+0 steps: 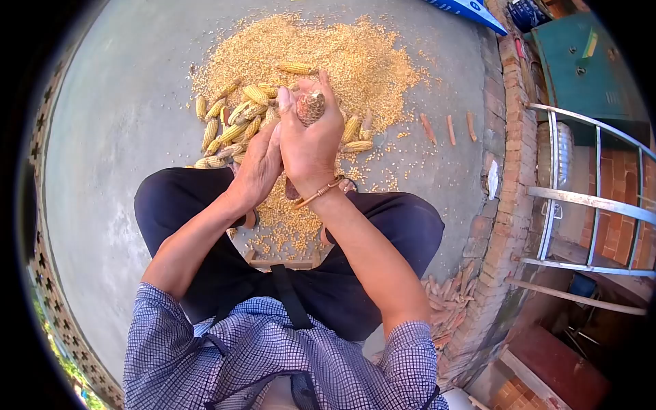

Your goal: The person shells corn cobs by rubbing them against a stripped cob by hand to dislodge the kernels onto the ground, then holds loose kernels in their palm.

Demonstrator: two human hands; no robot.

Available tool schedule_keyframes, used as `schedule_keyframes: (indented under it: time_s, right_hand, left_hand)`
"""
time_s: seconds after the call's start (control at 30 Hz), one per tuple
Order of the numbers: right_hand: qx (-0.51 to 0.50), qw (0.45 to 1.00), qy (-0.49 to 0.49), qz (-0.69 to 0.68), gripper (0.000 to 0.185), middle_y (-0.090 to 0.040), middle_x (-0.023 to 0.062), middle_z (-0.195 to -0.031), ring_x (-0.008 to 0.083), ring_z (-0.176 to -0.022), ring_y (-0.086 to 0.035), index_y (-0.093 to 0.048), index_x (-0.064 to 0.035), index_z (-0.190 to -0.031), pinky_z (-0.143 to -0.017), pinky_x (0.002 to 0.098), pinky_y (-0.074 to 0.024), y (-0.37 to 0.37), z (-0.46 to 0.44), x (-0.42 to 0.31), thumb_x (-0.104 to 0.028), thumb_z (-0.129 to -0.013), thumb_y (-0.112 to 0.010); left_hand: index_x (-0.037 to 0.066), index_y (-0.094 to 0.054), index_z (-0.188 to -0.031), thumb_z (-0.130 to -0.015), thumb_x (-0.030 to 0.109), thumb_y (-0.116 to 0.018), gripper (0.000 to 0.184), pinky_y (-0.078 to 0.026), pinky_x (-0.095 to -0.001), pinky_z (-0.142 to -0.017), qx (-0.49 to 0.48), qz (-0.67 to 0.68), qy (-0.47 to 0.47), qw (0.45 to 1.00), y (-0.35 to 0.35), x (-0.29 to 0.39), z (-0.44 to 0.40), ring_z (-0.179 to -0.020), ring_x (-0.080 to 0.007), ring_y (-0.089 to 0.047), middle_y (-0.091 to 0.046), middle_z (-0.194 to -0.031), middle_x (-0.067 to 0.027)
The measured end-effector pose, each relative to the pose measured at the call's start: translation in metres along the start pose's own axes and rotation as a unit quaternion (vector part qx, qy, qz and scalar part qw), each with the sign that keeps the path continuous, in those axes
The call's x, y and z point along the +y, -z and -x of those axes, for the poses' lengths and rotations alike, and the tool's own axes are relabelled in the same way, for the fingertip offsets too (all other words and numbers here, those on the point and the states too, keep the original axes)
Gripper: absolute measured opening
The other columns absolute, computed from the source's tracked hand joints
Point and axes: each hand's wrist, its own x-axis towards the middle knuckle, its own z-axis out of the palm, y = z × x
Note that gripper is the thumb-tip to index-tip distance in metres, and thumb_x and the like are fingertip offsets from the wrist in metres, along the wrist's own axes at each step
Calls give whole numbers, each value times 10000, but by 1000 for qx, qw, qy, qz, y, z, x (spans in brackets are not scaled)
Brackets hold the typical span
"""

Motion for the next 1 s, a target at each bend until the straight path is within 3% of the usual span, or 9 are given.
schedule_keyframes:
  time_s: [0.2, 0.3, 0.33, 0.47, 0.7, 0.73, 0.83, 0.87, 1.0]
  right_hand:
    - [-5, 995, -68, -76, 219, -654, 80, -746, 121, -665, -626, -633, 78, -973, -609, 270, -503, 8, -14, 8, -131, -915, -663]
    - [13, 993, -74, -89, 209, -653, 57, -749, 105, -670, -605, -645, 71, -963, -611, 269, -488, 14, -19, -1, -131, -913, -668]
    - [-29, 971, -107, -210, 229, -657, 44, -780, 94, -697, -589, -651, 63, -969, -640, 262, -488, 16, -21, 4, -156, -910, -679]
    - [-80, 985, -94, -122, 366, -646, 121, -1061, 174, -977, -602, -625, 47, -1098, -885, 322, -474, 15, -15, 9, -236, -886, -718]
    - [-41, 985, 132, 106, 425, -562, 217, -1234, 349, -1209, -526, -556, 22, -1182, -1011, 419, -419, 6, 1, 6, -166, -845, -736]
    - [10, 976, 184, 119, 221, -661, 85, -998, 169, -903, -621, -626, 10, -1040, -831, 319, -488, 3, -2, 8, -125, -883, -704]
    - [18, 998, -50, -15, 194, -682, 169, -900, 246, -946, -665, -631, 46, -950, -852, 347, -498, 10, -9, 1, -118, -875, -703]
    - [46, 998, 18, 26, 170, -679, 118, -759, 182, -819, -673, -649, 45, -865, -768, 318, -512, 8, -9, 5, -118, -893, -688]
    - [-5, 997, -55, -51, 216, -673, 74, -805, 149, -805, -655, -657, 31, -922, -733, 302, -510, 17, -19, 1, -183, -913, -682]
  left_hand:
    - [8, -501, -1207, -1049, 456, -310, 512, -294, -194, -463, -37, 20, 52, 998, 2, 4, 3, -542, -39, -366, -495, -729, -1]
    - [45, -511, -1089, -1044, 470, -325, 466, -235, -196, -429, -82, 215, 166, 959, 8, 21, 0, -497, -43, -316, -454, -685, 1]
    - [78, -493, -1000, -1040, 477, -340, 430, -197, -206, -410, -75, 284, 150, 944, 5, 19, -3, -468, -52, -279, -416, -656, 7]
    - [89, -476, -967, -1039, 469, -357, 405, -187, -211, -415, -84, 412, 212, 882, 17, 16, -11, -467, -57, -271, -395, -635, 14]
    - [97, -512, -924, -1027, 516, -336, 466, -242, -198, -430, -51, 185, 139, 971, 14, 16, -6, -493, -35, -320, -414, -658, 32]
    - [63, -563, -1011, -1031, 510, -329, 505, -286, -188, -440, -33, 151, 149, 977, 13, 20, -5, -507, -32, -359, -435, -675, 38]
    - [40, -568, -1162, -1032, 508, -333, 539, -306, -182, -446, -59, 103, 77, 990, 2, 10, 3, -502, -34, -364, -419, -672, 49]
    - [36, -524, -1275, -1029, 512, -343, 565, -300, -188, -440, -64, 106, 89, 988, 2, 3, 2, -502, -31, -355, -409, -677, 49]
    - [46, -438, -1343, -1029, 495, -359, 554, -257, -204, -427, -108, 157, 102, 976, 9, 10, -5, -494, -35, -317, -414, -673, 21]
